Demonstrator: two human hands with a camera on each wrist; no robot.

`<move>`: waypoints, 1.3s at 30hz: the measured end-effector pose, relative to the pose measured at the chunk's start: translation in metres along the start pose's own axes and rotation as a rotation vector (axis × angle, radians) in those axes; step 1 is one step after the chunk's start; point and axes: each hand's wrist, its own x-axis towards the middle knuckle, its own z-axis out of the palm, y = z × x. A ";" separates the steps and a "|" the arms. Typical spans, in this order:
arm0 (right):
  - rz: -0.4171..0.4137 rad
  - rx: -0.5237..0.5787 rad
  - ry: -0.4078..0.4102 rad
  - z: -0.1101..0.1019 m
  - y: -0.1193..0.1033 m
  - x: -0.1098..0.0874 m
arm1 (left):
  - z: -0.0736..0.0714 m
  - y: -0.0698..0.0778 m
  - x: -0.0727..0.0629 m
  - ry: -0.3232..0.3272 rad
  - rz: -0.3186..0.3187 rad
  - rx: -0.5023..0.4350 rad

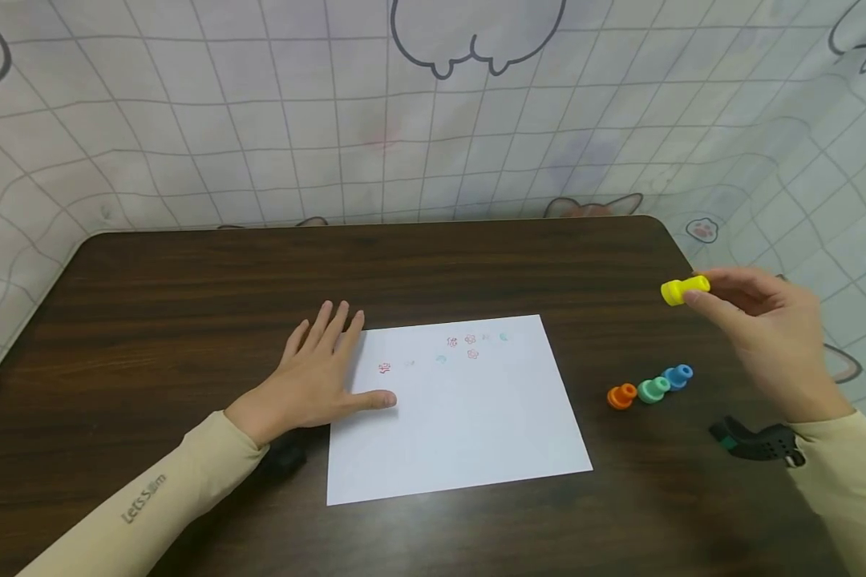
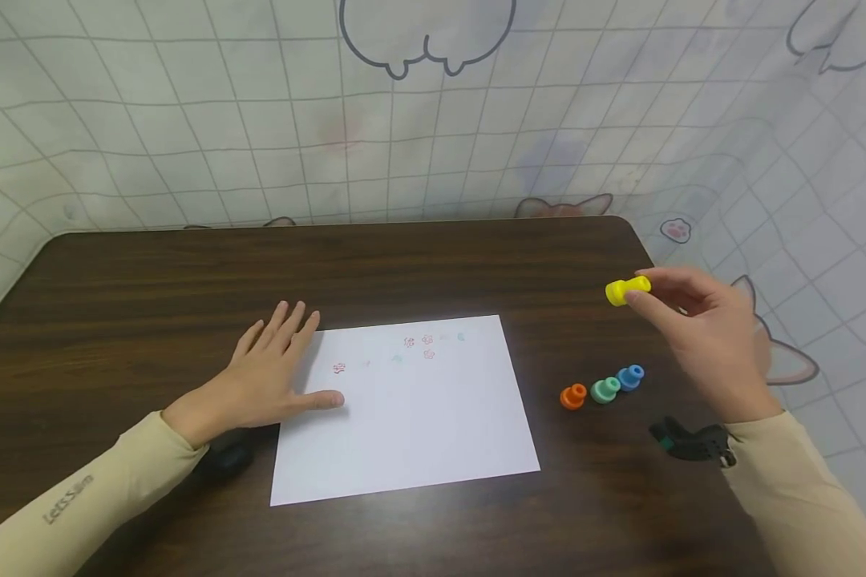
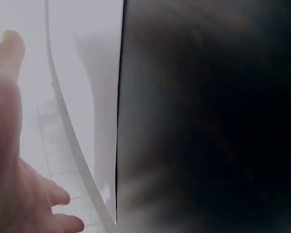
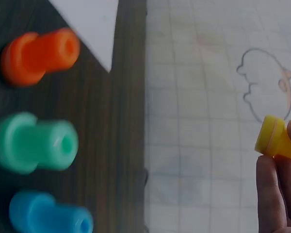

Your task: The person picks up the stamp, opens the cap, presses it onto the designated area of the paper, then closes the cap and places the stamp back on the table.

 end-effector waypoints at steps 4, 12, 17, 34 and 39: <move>0.011 -0.030 0.004 -0.005 0.016 0.002 | 0.002 0.000 0.001 -0.029 -0.001 0.029; 0.018 -0.133 -0.007 -0.016 0.047 0.004 | 0.003 0.001 0.000 -0.073 0.026 0.077; 0.030 -0.189 -0.041 -0.022 0.065 0.003 | 0.003 -0.001 0.000 -0.081 0.058 0.083; 0.024 -0.322 -0.223 -0.030 0.105 -0.018 | 0.003 -0.006 0.002 -0.109 0.081 0.046; 0.018 -0.342 -0.254 -0.030 0.108 -0.025 | 0.005 -0.006 0.002 -0.106 0.084 0.041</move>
